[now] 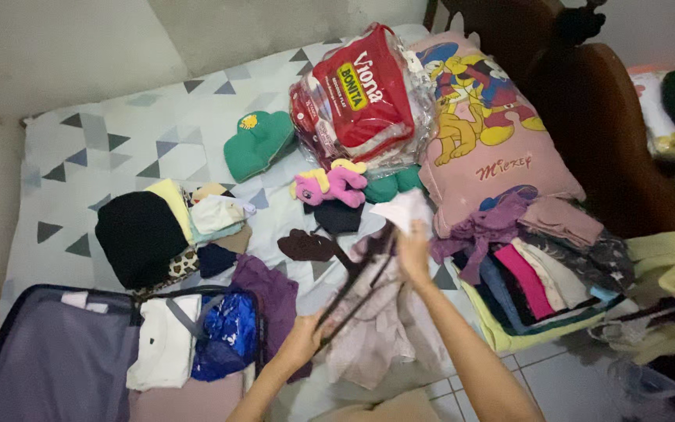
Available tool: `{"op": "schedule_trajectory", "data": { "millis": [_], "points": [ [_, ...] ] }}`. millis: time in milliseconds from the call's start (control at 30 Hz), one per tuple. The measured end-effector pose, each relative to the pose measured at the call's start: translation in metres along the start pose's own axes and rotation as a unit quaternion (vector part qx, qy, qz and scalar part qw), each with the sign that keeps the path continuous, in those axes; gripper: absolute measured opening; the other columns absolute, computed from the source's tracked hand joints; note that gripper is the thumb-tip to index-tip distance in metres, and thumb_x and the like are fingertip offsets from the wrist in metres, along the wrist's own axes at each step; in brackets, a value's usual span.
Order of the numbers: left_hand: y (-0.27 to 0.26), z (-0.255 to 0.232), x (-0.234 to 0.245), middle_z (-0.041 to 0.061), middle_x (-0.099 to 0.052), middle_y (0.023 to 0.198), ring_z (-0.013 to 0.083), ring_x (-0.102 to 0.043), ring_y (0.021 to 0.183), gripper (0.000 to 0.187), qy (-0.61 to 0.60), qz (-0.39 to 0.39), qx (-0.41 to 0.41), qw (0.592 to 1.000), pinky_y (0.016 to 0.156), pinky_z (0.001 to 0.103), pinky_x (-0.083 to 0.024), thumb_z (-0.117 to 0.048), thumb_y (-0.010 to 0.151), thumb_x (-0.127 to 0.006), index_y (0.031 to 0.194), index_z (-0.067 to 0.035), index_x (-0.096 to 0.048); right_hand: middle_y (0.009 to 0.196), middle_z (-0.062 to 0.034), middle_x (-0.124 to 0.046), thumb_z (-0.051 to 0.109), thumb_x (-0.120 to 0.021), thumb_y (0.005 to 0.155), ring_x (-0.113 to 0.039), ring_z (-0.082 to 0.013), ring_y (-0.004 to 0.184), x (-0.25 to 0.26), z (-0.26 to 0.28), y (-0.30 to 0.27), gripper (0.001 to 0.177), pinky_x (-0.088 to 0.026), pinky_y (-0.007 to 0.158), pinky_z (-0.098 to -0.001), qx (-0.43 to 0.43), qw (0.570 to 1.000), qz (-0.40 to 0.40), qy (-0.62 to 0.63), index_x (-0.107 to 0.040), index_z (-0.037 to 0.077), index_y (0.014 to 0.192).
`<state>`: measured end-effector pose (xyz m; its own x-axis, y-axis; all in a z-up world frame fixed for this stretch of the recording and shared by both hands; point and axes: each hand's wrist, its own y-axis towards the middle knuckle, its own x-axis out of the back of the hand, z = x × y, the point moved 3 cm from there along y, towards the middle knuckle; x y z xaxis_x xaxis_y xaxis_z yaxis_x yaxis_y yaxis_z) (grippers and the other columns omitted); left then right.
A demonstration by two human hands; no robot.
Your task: The person unzips and opens a suitcase on a bed and kemudian places several items of clothing onto hangers while sorting through other garments.
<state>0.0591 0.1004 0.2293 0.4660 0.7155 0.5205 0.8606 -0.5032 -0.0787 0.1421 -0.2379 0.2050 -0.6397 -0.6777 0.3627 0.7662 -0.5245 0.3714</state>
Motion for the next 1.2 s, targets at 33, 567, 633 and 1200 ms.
{"op": "schedule_trajectory", "data": {
  "millis": [33,567,633,1200],
  "points": [
    [-0.002,-0.007,0.004,0.031,-0.066,0.088,0.0495,-0.066,0.085,0.039,0.025,0.033,-0.031,0.999,0.068,0.047,-0.055,-0.023,0.095,-0.064,0.132,-0.012,-0.065,0.105,-0.0248,-0.070,0.007,-0.056,0.089,-0.068,-0.0412,0.097,0.008,-0.008,0.009,0.035,-0.051,0.083,-0.0450,-0.072,0.995,-0.065,0.025,-0.059,0.000,0.123],
    [0.044,0.005,-0.064,0.031,-0.068,0.093,0.0456,-0.069,0.090,0.032,0.050,0.054,-0.048,0.996,0.080,0.052,-0.053,-0.010,0.096,-0.057,0.127,-0.004,-0.062,0.113,-0.0246,-0.072,0.002,-0.062,0.083,-0.071,-0.0380,0.103,0.038,0.102,-0.044,0.035,-0.056,0.088,-0.0429,0.090,0.990,0.081,-0.067,-0.067,0.002,0.118],
    [0.055,-0.014,-0.059,0.031,-0.069,0.093,0.0451,-0.070,0.091,0.038,0.021,0.011,-0.047,0.999,0.080,0.053,-0.052,-0.001,0.091,-0.049,0.126,-0.005,-0.064,0.119,-0.0236,-0.070,0.001,-0.060,0.083,-0.069,-0.0388,0.112,0.045,0.121,-0.060,0.041,-0.054,0.097,-0.0435,0.086,0.989,0.098,-0.069,-0.065,0.001,0.124],
    [0.077,-0.024,-0.043,0.024,-0.070,0.100,0.0423,-0.069,0.090,0.030,0.076,0.111,-0.183,0.974,0.078,0.048,-0.055,-0.004,0.088,-0.060,0.118,-0.007,-0.063,0.110,-0.0073,-0.073,0.028,-0.073,0.075,-0.065,-0.0341,0.108,0.112,0.140,-0.009,0.024,-0.050,0.092,-0.0489,0.264,0.891,0.267,-0.255,-0.068,0.021,0.098]
  ]
}}
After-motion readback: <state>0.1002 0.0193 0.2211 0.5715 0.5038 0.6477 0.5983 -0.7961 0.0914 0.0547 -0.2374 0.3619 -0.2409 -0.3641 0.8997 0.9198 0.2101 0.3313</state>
